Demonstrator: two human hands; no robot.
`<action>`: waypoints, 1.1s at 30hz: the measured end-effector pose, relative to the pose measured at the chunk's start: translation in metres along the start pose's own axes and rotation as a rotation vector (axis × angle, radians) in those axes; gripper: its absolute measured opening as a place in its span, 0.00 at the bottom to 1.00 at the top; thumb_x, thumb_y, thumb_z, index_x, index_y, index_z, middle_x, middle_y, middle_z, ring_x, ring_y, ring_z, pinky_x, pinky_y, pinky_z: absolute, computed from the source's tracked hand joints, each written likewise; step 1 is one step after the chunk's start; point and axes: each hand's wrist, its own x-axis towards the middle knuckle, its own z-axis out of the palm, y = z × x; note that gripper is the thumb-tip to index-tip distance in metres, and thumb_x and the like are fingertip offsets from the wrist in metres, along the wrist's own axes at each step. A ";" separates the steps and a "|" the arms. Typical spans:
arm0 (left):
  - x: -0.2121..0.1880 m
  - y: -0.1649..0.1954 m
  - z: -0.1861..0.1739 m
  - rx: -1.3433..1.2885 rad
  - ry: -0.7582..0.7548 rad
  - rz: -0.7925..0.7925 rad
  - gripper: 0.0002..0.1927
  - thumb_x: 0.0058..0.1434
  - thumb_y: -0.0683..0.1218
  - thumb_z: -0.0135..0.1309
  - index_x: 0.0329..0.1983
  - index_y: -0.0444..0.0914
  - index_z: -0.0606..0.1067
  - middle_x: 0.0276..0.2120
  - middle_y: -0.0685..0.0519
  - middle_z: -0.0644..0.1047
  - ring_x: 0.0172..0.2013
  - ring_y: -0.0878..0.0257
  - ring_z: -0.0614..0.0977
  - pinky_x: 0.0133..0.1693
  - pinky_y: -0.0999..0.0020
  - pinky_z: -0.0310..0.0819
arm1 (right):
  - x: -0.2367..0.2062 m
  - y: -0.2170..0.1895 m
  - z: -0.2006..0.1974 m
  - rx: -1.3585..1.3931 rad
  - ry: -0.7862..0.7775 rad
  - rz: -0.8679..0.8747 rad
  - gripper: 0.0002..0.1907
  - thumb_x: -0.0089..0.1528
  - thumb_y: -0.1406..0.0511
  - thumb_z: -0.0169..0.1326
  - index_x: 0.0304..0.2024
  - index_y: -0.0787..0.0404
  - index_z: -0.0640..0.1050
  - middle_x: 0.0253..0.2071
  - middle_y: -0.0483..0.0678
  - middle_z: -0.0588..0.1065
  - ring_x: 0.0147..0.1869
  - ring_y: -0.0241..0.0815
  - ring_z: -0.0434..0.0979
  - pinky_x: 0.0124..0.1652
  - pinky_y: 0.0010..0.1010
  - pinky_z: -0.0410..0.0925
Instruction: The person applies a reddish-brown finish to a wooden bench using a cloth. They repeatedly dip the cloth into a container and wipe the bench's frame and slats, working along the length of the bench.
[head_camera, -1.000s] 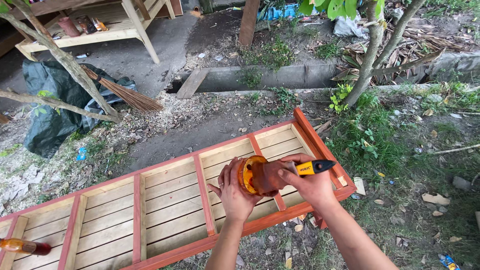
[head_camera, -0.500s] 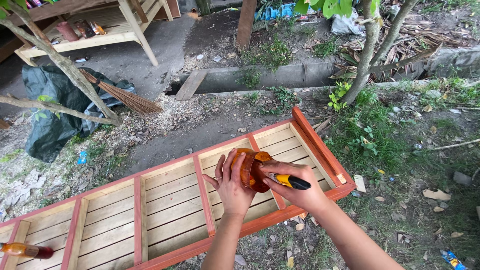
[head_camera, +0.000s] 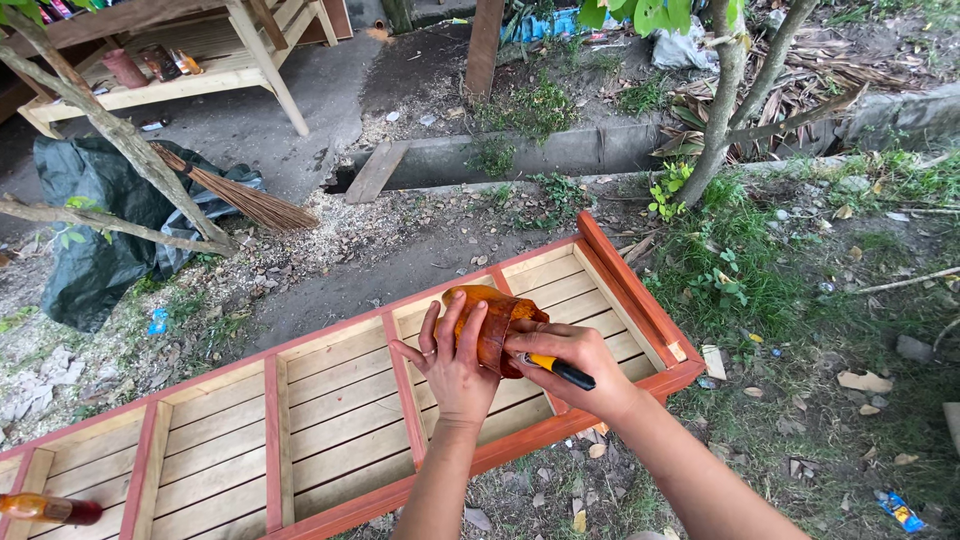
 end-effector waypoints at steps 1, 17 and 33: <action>0.000 -0.002 0.000 0.001 0.009 0.014 0.38 0.48 0.46 0.69 0.64 0.56 0.70 0.67 0.62 0.66 0.70 0.53 0.63 0.69 0.30 0.17 | -0.001 0.000 0.001 0.013 -0.001 0.006 0.17 0.54 0.70 0.66 0.46 0.60 0.82 0.38 0.52 0.82 0.43 0.52 0.84 0.47 0.37 0.76; 0.011 -0.020 -0.027 -0.050 -0.157 -0.181 0.49 0.34 0.50 0.74 0.63 0.53 0.69 0.66 0.62 0.66 0.69 0.52 0.61 0.66 0.28 0.19 | 0.016 -0.014 0.014 0.118 -0.068 0.089 0.19 0.55 0.72 0.64 0.50 0.60 0.83 0.49 0.50 0.83 0.51 0.48 0.86 0.51 0.34 0.77; -0.029 -0.029 0.033 -0.488 -0.537 -0.637 0.60 0.20 0.53 0.78 0.64 0.48 0.67 0.54 0.52 0.74 0.57 0.51 0.74 0.61 0.48 0.65 | -0.069 0.071 0.044 0.625 0.631 0.855 0.22 0.60 0.71 0.61 0.58 0.62 0.77 0.52 0.50 0.79 0.51 0.41 0.81 0.46 0.38 0.76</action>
